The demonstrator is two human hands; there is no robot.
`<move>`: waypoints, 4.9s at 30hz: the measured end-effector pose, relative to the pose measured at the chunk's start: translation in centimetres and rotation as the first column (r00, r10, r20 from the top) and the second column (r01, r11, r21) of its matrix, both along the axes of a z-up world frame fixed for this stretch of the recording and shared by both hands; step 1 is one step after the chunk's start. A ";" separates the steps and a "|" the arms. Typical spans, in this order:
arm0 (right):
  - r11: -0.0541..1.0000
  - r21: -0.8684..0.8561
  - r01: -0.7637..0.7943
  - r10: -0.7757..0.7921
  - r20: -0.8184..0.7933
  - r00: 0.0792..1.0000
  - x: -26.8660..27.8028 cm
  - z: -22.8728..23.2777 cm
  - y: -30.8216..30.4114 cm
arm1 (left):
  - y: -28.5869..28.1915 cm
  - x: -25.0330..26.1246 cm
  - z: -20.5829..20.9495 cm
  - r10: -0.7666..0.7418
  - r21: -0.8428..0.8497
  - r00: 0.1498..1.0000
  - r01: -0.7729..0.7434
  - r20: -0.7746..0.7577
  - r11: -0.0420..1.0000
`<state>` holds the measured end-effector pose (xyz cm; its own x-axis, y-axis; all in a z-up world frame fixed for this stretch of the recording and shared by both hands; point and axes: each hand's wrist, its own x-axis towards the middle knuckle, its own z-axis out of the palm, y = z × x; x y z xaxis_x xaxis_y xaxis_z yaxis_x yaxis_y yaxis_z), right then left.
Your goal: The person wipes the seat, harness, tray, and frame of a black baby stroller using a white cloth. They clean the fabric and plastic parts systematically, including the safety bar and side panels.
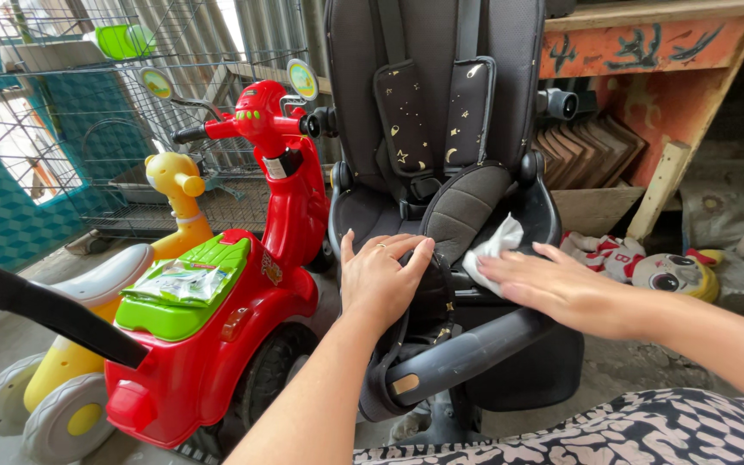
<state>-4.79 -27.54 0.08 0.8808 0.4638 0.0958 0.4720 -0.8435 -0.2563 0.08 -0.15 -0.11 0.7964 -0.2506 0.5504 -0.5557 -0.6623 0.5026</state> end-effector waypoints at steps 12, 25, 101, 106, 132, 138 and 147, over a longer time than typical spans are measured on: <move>0.464 -0.838 0.287 0.004 0.326 0.945 9.2 3.5 -3.3 | 0.0 0.0 -0.2 -0.004 0.006 1.000 0.004 0.018 1.000; 0.957 -0.284 -0.051 0.108 0.190 0.976 8.6 0.6 -0.7 | 0.1 -0.1 -0.2 -0.001 -0.011 1.000 0.001 0.018 1.000; 0.770 0.627 -0.120 0.020 0.164 0.986 1.1 4.1 18.2 | 5.7 -2.4 -1.3 -0.403 -0.932 0.847 -0.260 -0.346 0.252; 0.965 0.239 0.106 -0.199 0.407 0.891 3.1 3.2 18.2 | 10.3 -0.9 -3.4 -0.040 -0.898 0.936 -0.323 -0.350 0.300; 0.595 0.748 0.295 -0.609 0.180 0.772 4.3 2.4 9.5 | -1.8 -0.5 -2.9 -0.118 0.464 0.993 0.113 -0.020 0.879; 0.578 0.769 0.272 -0.572 0.145 0.807 4.0 2.4 10.0 | -1.2 4.4 -0.9 -0.275 0.548 0.956 0.283 -0.099 0.787; 0.391 0.859 0.330 -0.587 -0.043 0.808 4.3 2.1 8.7 | 0.3 10.3 -0.6 -0.583 0.804 0.809 0.392 -0.071 0.446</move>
